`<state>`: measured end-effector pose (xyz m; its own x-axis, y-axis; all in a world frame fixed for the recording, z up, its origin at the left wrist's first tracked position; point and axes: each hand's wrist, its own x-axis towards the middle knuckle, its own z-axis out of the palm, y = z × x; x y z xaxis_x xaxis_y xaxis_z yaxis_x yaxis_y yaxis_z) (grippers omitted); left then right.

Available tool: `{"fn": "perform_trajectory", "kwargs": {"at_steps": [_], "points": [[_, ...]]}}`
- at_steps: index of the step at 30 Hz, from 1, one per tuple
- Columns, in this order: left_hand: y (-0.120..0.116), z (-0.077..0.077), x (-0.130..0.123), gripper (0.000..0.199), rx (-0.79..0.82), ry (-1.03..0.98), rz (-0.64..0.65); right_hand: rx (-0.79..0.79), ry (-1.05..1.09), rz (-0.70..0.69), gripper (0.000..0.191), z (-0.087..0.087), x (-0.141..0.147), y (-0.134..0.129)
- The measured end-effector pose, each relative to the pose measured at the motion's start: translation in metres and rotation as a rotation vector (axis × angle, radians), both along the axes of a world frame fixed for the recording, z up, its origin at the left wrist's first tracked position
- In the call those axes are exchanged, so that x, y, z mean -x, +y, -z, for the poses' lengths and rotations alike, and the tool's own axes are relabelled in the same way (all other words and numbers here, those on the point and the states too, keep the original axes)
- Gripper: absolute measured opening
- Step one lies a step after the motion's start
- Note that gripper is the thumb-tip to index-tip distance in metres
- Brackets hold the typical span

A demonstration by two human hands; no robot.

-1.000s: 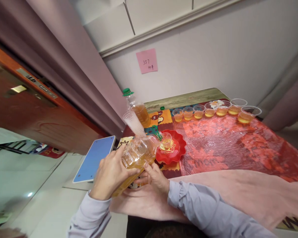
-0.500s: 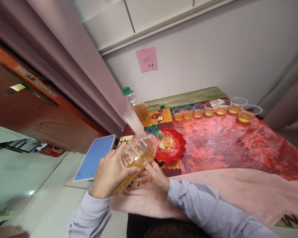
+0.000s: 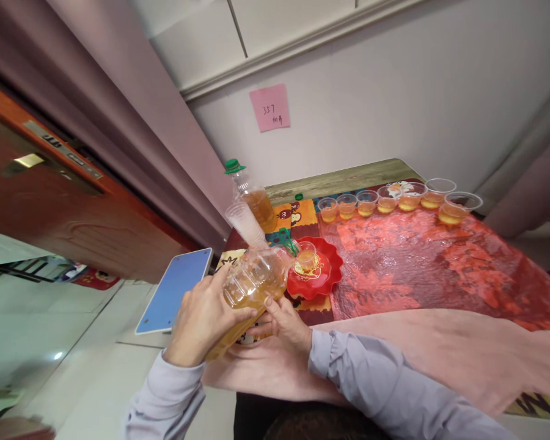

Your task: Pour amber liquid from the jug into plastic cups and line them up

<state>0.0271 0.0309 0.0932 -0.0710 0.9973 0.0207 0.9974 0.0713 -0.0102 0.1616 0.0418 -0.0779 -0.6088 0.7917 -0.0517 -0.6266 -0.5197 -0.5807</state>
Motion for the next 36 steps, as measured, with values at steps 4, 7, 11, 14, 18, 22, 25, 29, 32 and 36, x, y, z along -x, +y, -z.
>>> {"fn": "perform_trajectory", "kwargs": {"at_steps": [4, 7, 11, 14, 18, 22, 25, 29, 32, 36], "points": [[0.001, -0.001, -0.002, 0.089, -0.005, -0.007, -0.010, 0.004, -0.003, 0.006, 0.071, -0.001, 0.000, -0.001], [0.001, 0.002, -0.002, 0.089, -0.021, -0.061, -0.028, -0.003, -0.030, 0.042, 0.072, -0.001, 0.000, 0.000], [-0.004, 0.019, 0.006, 0.092, -0.129, -0.275, -0.051, -0.093, -0.127, 0.138, 0.075, -0.006, -0.006, 0.003], [-0.013, 0.044, 0.015, 0.092, -0.283, -0.501, -0.114, -0.238, -0.162, 0.252, 0.070, -0.013, -0.012, 0.006], [-0.023, 0.092, 0.029, 0.090, -0.492, -0.852, -0.256, -0.417, -0.207, 0.376, 0.062, -0.014, -0.016, 0.006], [-0.028, 0.145, 0.047, 0.100, -0.854, -1.012, -0.260, -0.586, -0.318, 0.450, 0.047, -0.007, -0.014, 0.002], [-0.031, 0.170, 0.058, 0.096, -0.903, -1.102, -0.210, -0.649, -0.367, 0.475, 0.034, -0.003, -0.011, -0.002], [-0.033, 0.189, 0.066, 0.105, -0.959, -1.043, -0.197, -0.748, -0.449, 0.511, 0.014, -0.015, -0.014, -0.006], [-0.032, 0.199, 0.067, 0.109, -0.977, -1.021, -0.176, -0.839, -0.546, 0.500, 0.013, -0.038, -0.027, 0.001], [-0.030, 0.207, 0.066, 0.110, -0.924, -1.069, -0.157, -1.049, -0.814, 0.556, 0.010, -0.075, -0.071, 0.040]]}}
